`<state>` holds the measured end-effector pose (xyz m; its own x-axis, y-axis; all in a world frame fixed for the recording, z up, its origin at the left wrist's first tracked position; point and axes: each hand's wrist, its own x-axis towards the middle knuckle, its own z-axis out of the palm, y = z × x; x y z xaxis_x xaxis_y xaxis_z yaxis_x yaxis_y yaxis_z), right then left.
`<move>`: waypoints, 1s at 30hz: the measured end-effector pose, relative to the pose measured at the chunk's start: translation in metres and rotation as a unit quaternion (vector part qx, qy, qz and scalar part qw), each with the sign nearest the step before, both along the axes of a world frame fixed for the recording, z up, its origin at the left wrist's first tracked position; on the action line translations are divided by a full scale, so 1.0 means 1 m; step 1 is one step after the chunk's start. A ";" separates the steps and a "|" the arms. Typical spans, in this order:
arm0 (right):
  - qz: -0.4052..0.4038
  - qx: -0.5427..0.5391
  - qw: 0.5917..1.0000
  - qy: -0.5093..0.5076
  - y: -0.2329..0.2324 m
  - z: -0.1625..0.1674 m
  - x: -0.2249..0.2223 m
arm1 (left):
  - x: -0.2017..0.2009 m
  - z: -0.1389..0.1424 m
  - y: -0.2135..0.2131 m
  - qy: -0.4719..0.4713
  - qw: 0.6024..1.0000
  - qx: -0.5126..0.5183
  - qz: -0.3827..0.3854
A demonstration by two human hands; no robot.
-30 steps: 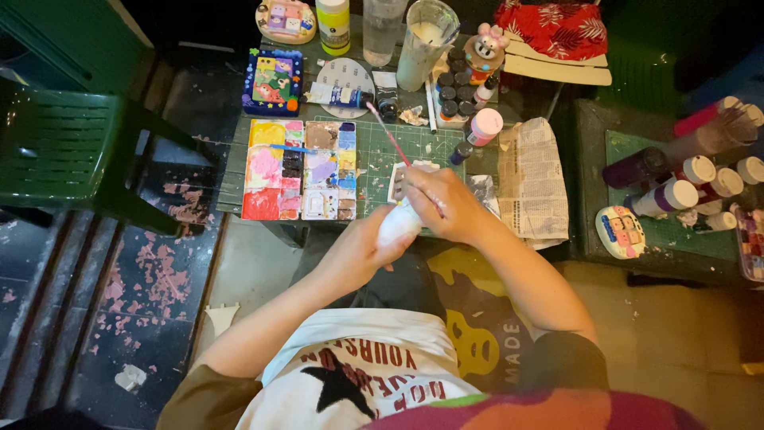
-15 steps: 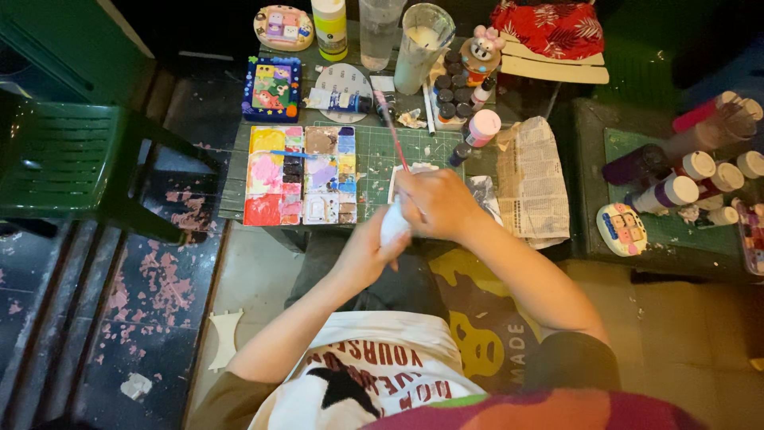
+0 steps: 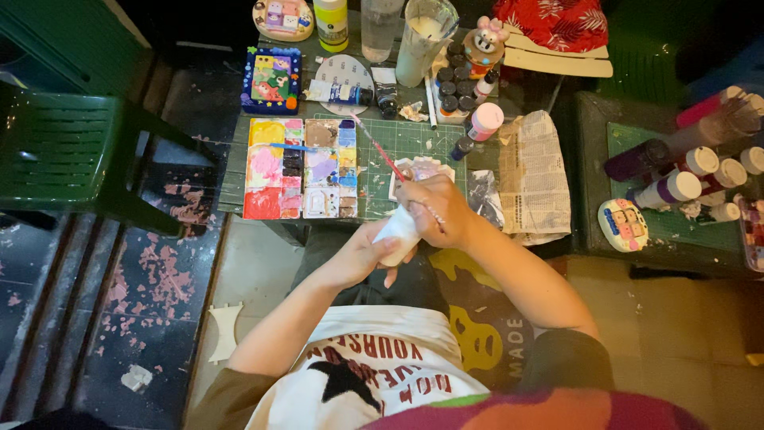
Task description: The person paints small figurines with a brush, using pink and white paint from jars and a palette. They dip the brush in water, mix colors on the palette, and apply paint to the figurines and a white tray.
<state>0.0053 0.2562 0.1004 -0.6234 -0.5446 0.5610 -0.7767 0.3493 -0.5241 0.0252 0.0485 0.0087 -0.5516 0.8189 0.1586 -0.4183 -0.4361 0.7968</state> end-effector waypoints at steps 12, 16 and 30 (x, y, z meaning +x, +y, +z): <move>-0.008 -0.083 0.996 -0.031 -0.012 0.005 0.036 | 0.009 0.011 0.003 0.032 0.984 -0.053 0.165; -0.014 -0.132 0.990 -0.047 -0.007 -0.009 0.047 | 0.013 0.047 -0.007 0.298 0.904 -0.054 0.300; -0.077 -0.028 0.996 0.035 0.000 -0.008 0.052 | -0.008 0.070 -0.028 0.523 0.754 -0.176 0.355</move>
<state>0.0578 0.2558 0.0925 -0.6553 -0.4120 0.6331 -0.7517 0.4382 -0.4928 0.0170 0.0205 0.0783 -0.5953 0.4687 0.6527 0.7593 0.0625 0.6477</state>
